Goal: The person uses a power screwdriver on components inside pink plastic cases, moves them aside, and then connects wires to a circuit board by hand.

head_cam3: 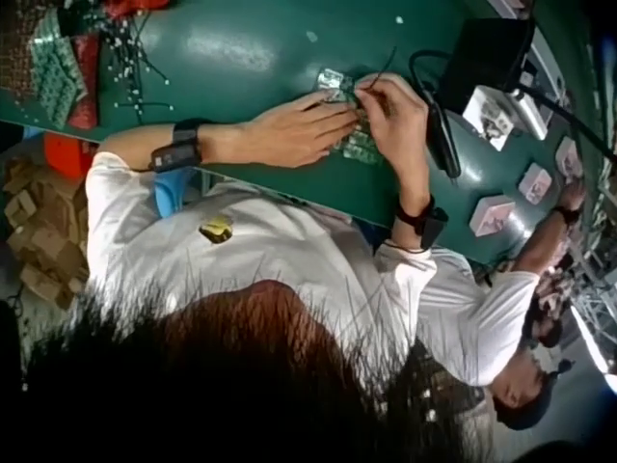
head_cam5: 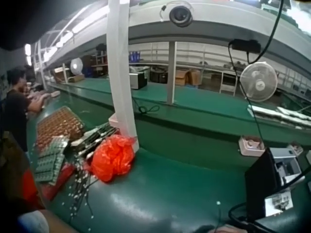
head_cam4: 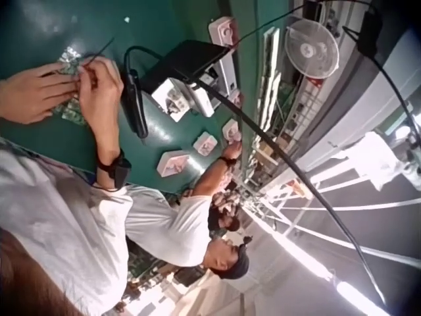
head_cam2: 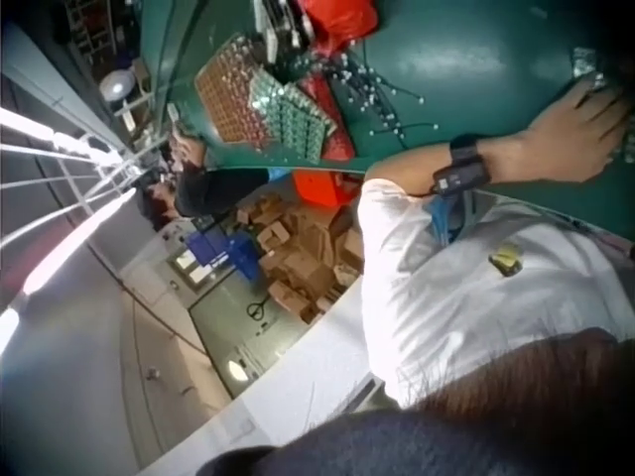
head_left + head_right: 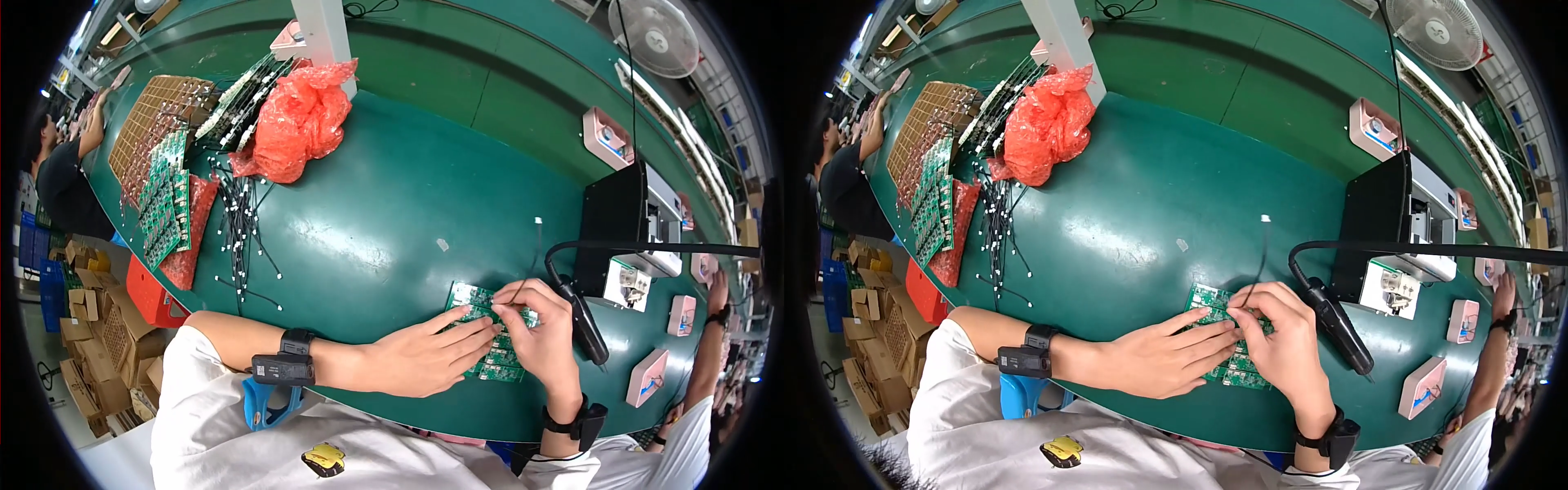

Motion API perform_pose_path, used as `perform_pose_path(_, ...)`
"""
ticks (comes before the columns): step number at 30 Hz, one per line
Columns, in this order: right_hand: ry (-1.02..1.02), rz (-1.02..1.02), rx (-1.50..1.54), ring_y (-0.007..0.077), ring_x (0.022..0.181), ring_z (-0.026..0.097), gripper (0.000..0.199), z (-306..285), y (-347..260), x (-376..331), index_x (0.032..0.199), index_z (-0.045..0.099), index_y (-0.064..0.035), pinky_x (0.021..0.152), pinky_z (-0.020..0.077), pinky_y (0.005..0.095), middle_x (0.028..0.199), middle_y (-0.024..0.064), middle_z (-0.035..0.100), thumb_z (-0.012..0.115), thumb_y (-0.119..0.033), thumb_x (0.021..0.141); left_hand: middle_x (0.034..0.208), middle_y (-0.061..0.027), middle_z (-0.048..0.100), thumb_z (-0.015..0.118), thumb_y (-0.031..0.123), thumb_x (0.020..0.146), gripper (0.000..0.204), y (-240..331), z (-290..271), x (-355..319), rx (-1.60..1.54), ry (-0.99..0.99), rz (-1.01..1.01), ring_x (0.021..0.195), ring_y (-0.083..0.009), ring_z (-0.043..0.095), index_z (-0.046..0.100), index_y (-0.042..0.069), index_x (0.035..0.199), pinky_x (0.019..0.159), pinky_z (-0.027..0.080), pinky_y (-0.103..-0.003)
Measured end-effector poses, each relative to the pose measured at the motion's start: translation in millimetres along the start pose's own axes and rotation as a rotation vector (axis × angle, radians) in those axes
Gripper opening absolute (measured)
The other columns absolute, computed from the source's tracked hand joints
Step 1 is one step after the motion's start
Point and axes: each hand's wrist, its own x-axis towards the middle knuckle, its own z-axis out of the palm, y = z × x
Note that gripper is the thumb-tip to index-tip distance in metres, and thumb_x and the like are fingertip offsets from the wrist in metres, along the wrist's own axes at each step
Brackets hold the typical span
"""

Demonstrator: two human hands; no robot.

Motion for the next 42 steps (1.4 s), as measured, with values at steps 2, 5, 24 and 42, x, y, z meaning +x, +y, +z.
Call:
perform_pose_path(2, -0.037, -0.054, -0.070, 0.0229, 0.085, 0.070, 0.010, 6, 2, 6, 0.089, 0.069, 0.0051, 0.072, 0.0558, 0.0314, 0.094, 0.0120, 0.073, 0.074, 0.010, 0.082, 0.150, -0.0146, 0.056, 0.059, 0.042, 0.100, 0.062, -1, 1, 1, -0.050, 0.005, -0.008, 0.147, -0.0282, 0.043, 0.056, 0.002, 0.147, 0.127, 0.023, -0.052)
perform_pose_path(5, -0.071, -0.084, -0.112, 0.0278, 0.087, 0.069, 0.012, 14, 13, 16, 0.089, 0.070, 0.0033, 0.071, 0.0552, 0.0342, 0.094, 0.0124, 0.073, 0.074, 0.010, 0.080, 0.148, -0.0128, 0.057, 0.058, 0.037, 0.101, 0.057, -4, 5, 3, -0.069, 0.055, 0.008, 0.144, -0.0274, 0.047, 0.058, 0.003, 0.146, 0.126, 0.024, -0.051)
perform_pose_path(24, -0.168, 0.492, -0.017, 0.0156, 0.067, 0.060, 0.012, 14, 0, 35, 0.084, 0.063, 0.0042, 0.064, 0.0485, 0.0293, 0.079, 0.0089, 0.066, 0.073, 0.009, 0.080, 0.156, -0.0216, 0.047, 0.049, 0.030, 0.099, 0.062, 0, 28, 0, -0.094, 0.198, 0.059, 0.148, -0.0327, 0.043, 0.051, -0.007, 0.148, 0.129, 0.020, -0.050)
perform_pose_path(42, -0.117, 0.144, -0.044, 0.0104, 0.073, 0.059, 0.013, 28, 28, 28, 0.104, 0.072, 0.0017, 0.066, 0.0501, 0.0254, 0.084, 0.0032, 0.068, 0.076, -0.004, 0.093, 0.133, -0.0141, 0.062, 0.066, 0.028, 0.093, 0.045, -21, -33, -38, -0.246, 0.368, -0.410, 0.129, -0.0306, 0.055, 0.061, 0.000, 0.128, 0.111, 0.041, -0.048)
